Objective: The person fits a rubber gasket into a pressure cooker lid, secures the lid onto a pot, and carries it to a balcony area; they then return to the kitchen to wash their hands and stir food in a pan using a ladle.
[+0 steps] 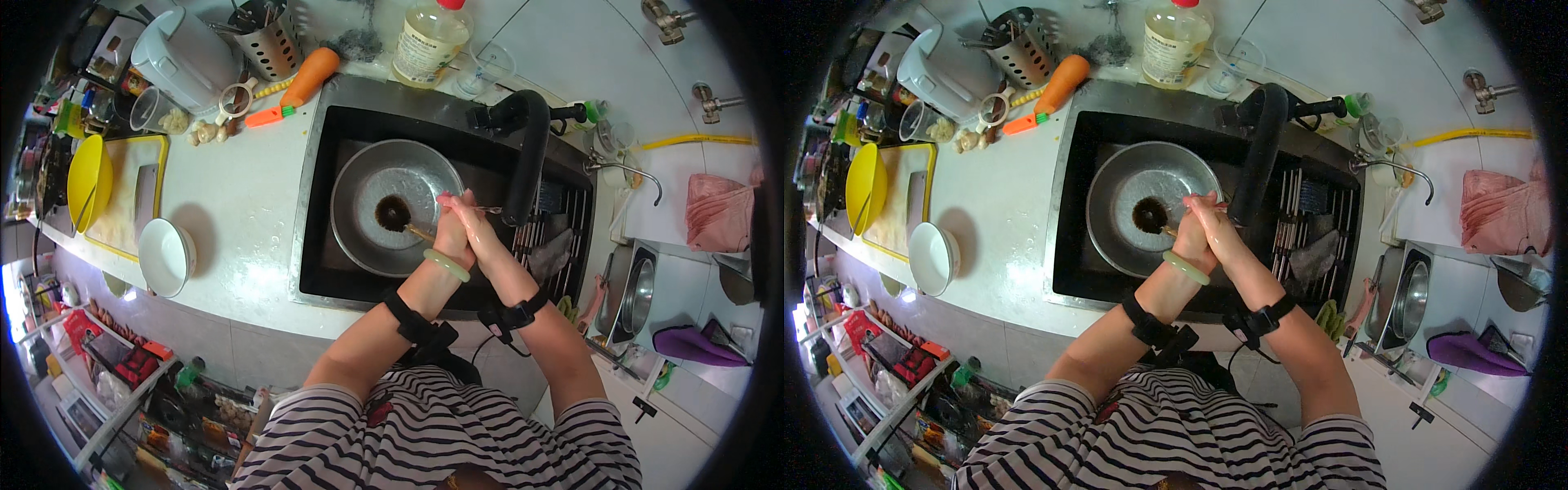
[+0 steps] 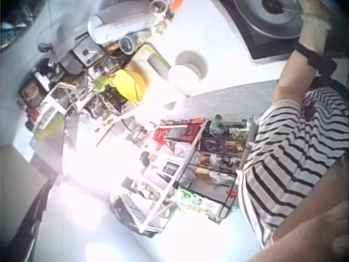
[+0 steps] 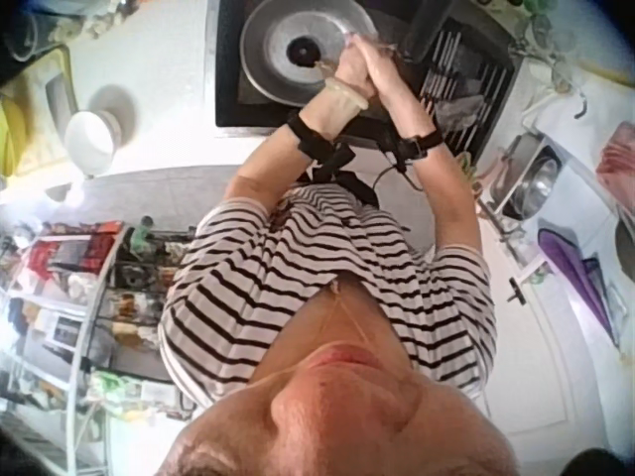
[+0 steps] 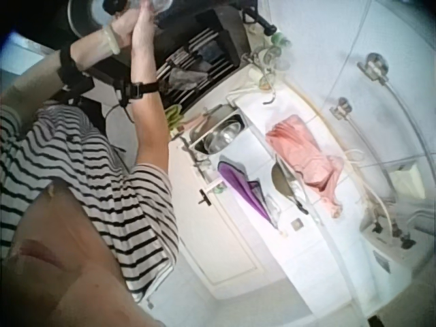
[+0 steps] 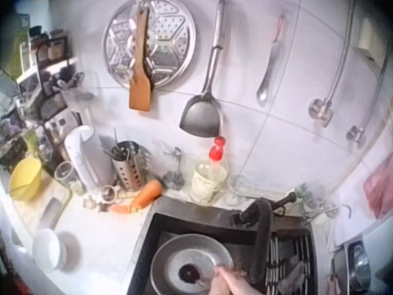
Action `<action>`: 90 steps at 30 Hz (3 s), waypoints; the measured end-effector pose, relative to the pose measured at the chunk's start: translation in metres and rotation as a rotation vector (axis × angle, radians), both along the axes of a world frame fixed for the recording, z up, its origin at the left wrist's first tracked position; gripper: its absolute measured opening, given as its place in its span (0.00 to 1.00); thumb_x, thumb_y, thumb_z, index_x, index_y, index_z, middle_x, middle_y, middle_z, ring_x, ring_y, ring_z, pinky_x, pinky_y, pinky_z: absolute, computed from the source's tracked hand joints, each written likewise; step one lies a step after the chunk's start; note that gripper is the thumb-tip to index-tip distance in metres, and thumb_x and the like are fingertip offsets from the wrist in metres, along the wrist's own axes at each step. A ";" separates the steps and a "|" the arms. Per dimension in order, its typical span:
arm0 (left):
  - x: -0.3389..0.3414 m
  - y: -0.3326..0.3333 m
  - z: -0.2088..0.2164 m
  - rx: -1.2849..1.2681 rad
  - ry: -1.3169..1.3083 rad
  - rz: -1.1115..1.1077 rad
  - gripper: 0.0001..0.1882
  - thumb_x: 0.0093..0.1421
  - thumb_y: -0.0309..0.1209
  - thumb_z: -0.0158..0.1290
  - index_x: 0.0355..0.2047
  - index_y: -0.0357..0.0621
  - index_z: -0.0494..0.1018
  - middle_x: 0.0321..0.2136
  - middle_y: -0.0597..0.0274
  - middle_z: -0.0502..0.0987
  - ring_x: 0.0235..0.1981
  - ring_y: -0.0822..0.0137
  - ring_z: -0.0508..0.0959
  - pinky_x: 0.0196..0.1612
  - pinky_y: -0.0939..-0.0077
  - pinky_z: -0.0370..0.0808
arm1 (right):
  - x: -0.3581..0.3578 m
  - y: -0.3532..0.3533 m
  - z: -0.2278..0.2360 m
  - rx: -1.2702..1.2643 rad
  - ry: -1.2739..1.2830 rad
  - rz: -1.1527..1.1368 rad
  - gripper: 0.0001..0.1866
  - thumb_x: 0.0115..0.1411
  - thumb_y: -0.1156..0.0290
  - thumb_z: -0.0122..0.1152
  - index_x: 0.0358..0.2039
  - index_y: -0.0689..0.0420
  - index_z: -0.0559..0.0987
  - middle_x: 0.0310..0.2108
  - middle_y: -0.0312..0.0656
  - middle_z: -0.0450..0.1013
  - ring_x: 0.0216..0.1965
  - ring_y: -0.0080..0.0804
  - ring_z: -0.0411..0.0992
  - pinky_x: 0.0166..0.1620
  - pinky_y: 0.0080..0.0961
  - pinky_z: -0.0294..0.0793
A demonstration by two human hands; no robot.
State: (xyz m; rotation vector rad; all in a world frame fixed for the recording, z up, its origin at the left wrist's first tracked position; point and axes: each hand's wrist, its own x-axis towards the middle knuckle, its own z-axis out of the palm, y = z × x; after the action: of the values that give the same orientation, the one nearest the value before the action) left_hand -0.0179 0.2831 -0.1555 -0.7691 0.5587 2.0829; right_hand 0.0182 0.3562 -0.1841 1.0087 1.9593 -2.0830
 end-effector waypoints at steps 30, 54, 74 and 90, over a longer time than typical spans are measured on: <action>-0.032 -0.028 -0.002 0.584 0.117 -0.053 0.22 0.67 0.45 0.45 0.46 0.36 0.72 0.46 0.49 0.76 0.52 0.55 0.73 0.57 0.62 0.70 | -0.029 -0.020 0.043 -0.707 0.163 -0.407 0.16 0.66 0.63 0.53 0.44 0.63 0.78 0.44 0.42 0.76 0.46 0.33 0.74 0.51 0.26 0.71; -0.005 -0.008 0.001 -0.047 0.165 0.107 0.37 0.65 0.59 0.41 0.66 0.50 0.54 0.56 0.65 0.66 0.56 0.69 0.65 0.60 0.72 0.62 | -0.031 -0.033 0.062 -0.128 0.107 0.217 0.33 0.70 0.49 0.40 0.67 0.58 0.56 0.70 0.42 0.49 0.70 0.33 0.44 0.69 0.29 0.41; -0.012 -0.018 -0.029 -0.172 0.146 0.155 0.29 0.69 0.52 0.40 0.62 0.46 0.58 0.49 0.63 0.69 0.50 0.69 0.68 0.56 0.72 0.64 | -0.006 -0.067 0.072 0.090 0.077 0.224 0.34 0.69 0.51 0.45 0.67 0.59 0.55 0.68 0.45 0.51 0.68 0.33 0.49 0.68 0.28 0.46; 0.025 0.001 0.048 0.188 0.164 -0.039 0.20 0.67 0.49 0.45 0.51 0.52 0.68 0.51 0.68 0.71 0.54 0.70 0.68 0.56 0.68 0.64 | -0.031 0.021 0.053 -0.023 -0.019 -0.055 0.26 0.67 0.53 0.48 0.54 0.61 0.74 0.56 0.43 0.69 0.60 0.33 0.63 0.64 0.32 0.56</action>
State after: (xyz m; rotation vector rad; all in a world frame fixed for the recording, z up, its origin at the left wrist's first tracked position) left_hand 0.0072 0.2839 -0.1074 -0.4789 0.4538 2.1388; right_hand -0.0132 0.3769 -0.1308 1.0857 1.9159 -2.1110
